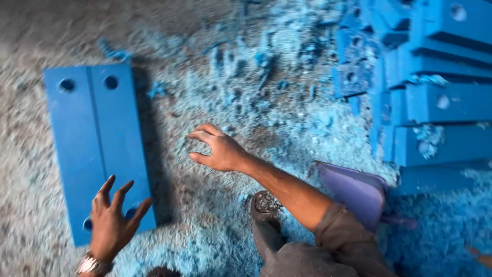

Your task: Picking up blue plastic blocks from a shavings-covered floor and stacking them neatly.

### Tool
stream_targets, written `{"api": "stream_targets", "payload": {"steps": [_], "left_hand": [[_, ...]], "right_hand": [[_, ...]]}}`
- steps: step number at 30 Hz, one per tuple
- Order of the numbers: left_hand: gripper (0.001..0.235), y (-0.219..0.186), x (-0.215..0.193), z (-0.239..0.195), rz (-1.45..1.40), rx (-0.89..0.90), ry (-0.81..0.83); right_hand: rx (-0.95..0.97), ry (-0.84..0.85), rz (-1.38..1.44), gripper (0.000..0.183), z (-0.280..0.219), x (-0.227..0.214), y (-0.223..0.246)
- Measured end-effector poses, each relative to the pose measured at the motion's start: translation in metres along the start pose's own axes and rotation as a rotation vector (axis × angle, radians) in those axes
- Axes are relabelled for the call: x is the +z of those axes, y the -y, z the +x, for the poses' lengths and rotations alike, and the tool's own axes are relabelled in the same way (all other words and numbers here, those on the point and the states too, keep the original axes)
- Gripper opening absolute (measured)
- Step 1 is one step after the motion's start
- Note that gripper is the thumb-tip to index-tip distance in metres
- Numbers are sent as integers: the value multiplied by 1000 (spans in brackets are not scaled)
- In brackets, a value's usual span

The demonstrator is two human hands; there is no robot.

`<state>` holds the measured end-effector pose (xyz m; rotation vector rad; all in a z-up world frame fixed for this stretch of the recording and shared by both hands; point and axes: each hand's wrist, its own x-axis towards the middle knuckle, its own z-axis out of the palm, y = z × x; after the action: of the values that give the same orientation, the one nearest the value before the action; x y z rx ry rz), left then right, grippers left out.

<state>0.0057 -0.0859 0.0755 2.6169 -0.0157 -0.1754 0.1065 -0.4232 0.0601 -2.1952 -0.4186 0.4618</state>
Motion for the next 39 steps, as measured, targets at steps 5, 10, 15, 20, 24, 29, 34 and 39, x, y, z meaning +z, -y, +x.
{"api": "stream_targets", "payload": {"steps": [5, 10, 15, 20, 24, 29, 34, 39], "left_hand": [[52, -84, -87, 96, 98, 219, 391], [51, -141, -84, 162, 328, 308, 504], [48, -170, -57, 154, 23, 244, 525], [50, -134, -18, 114, -54, 311, 823], [53, -128, -21, 102, -161, 109, 797], [74, -135, 13, 80, -1040, -162, 1012], [82, -122, 32, 71, -1460, -354, 1146], [83, -92, 45, 53, -1335, -426, 1070]], "right_hand": [[355, -606, -405, 52, -133, -143, -25], [715, -827, -839, 73, -249, -264, -95], [718, -852, -1148, 85, -290, -317, -219], [574, -775, -992, 67, -301, -311, -247], [371, -765, -863, 65, -227, -234, -110], [121, -593, -733, 69, -169, -111, 55], [-108, -331, -485, 58, -112, -36, 144], [-228, -55, -351, 65, -114, 23, 120]]}}
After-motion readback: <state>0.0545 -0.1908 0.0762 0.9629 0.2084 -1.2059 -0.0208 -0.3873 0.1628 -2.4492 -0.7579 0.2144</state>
